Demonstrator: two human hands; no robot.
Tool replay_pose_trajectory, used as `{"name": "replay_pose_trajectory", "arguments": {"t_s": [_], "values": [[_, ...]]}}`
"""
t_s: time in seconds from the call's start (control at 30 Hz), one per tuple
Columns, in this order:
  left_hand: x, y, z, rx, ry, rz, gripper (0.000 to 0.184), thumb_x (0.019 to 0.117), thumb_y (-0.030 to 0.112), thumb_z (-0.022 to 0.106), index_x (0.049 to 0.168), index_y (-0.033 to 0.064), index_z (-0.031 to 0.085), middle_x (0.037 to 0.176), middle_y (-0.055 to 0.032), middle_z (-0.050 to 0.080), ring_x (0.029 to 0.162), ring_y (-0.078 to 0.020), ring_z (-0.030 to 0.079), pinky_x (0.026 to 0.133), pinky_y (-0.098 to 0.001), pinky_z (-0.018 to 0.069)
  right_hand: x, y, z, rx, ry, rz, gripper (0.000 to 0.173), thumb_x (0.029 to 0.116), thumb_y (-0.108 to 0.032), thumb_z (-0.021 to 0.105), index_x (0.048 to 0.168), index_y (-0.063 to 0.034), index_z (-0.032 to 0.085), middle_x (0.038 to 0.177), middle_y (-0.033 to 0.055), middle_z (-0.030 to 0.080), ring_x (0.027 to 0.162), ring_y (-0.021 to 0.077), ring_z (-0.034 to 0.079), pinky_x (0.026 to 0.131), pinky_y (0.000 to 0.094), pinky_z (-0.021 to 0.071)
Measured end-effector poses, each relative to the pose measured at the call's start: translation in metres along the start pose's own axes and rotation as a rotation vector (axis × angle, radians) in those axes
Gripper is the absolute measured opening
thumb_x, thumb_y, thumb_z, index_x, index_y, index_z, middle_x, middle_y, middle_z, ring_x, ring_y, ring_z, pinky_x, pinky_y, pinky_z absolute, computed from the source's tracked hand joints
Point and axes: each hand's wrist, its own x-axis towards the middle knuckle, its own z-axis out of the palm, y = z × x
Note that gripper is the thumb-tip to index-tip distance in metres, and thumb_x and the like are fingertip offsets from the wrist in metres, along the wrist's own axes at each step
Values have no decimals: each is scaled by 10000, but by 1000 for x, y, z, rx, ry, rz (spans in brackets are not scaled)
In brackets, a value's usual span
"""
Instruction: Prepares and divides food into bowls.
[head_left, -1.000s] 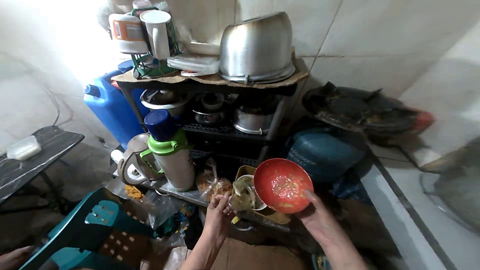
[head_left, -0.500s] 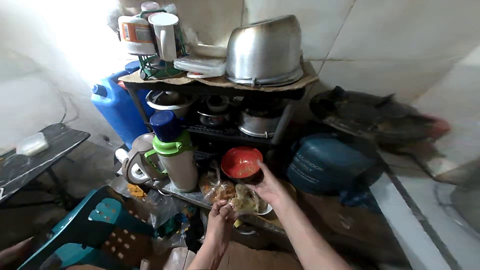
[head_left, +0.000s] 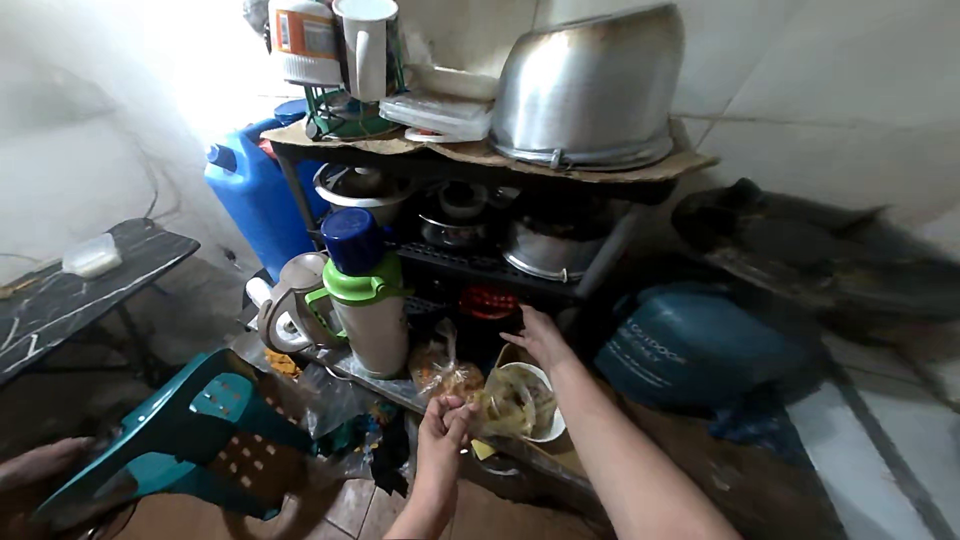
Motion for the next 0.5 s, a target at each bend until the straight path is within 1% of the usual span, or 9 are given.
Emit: {"name": "replay_pose_trajectory", "arguments": {"t_s": [0.07,0.13,0.2,0.27,0.3,0.37,0.4,0.47,0.5], "values": [[0,3,2,-13,-9,-9,225,1009,63,600,1208,0,515,1028,-100,727,846,-122,687,735,-268,552,5,0,-5,-5,10,7,518,1098,-275,465,1517,4,344,1527,270,372,1346,420,466,1015,571,485],[0,4,4,-30,-22,-16,222,1012,52,587,1212,-7,510,1049,-115,724,888,-147,702,769,-290,568,4,1,-12,-51,0,3,581,1076,-292,522,1527,12,317,1533,273,369,1350,419,468,1030,555,481],[1,6,5,-45,-37,-21,226,1017,52,579,1222,-14,510,1046,-124,720,906,-173,704,802,-324,579,-10,-2,-19,-152,-34,-40,637,1050,-305,585,1523,32,322,1531,282,382,1361,429,465,1052,549,474],[2,8,6,-54,-47,-25,209,1021,43,567,1213,-15,509,1047,-128,719,925,-184,708,818,-333,583,-29,-4,-31,-336,-90,-130,592,1055,-287,576,1505,38,371,1481,298,439,1303,442,512,1030,559,484],[2,9,6,-59,-54,-25,201,1023,33,553,1212,-17,506,1055,-131,715,938,-189,707,827,-337,584,-40,-4,-39,-437,-122,-181,539,1059,-267,568,1480,37,424,1430,295,496,1248,431,553,1003,562,493],[3,11,7,-59,-62,-26,188,1028,24,532,1210,-14,504,1062,-129,718,941,-183,705,819,-329,579,-60,0,-59,-677,-219,-240,422,1056,-263,568,1375,13,553,1316,248,594,1129,371,624,939,532,523],[4,12,8,-55,-63,-24,180,1031,22,523,1206,-13,504,1061,-125,722,932,-175,706,804,-320,575,-69,4,-68,-784,-279,-232,402,1044,-269,590,1335,7,586,1281,233,610,1099,346,628,925,513,520],[6,14,10,-43,-69,-17,180,1033,22,515,1208,-15,503,1060,-123,722,922,-169,705,796,-314,573,-74,19,-82,-935,-375,-182,408,1015,-287,638,1290,13,621,1259,221,621,1116,319,611,961,489,489],[8,16,10,-25,-76,-9,186,1032,26,515,1212,-17,503,1060,-121,718,920,-169,701,798,-318,573,-72,28,-87,-971,-402,-168,390,1010,-268,644,1266,26,638,1253,226,629,1130,320,612,990,489,479]]}}
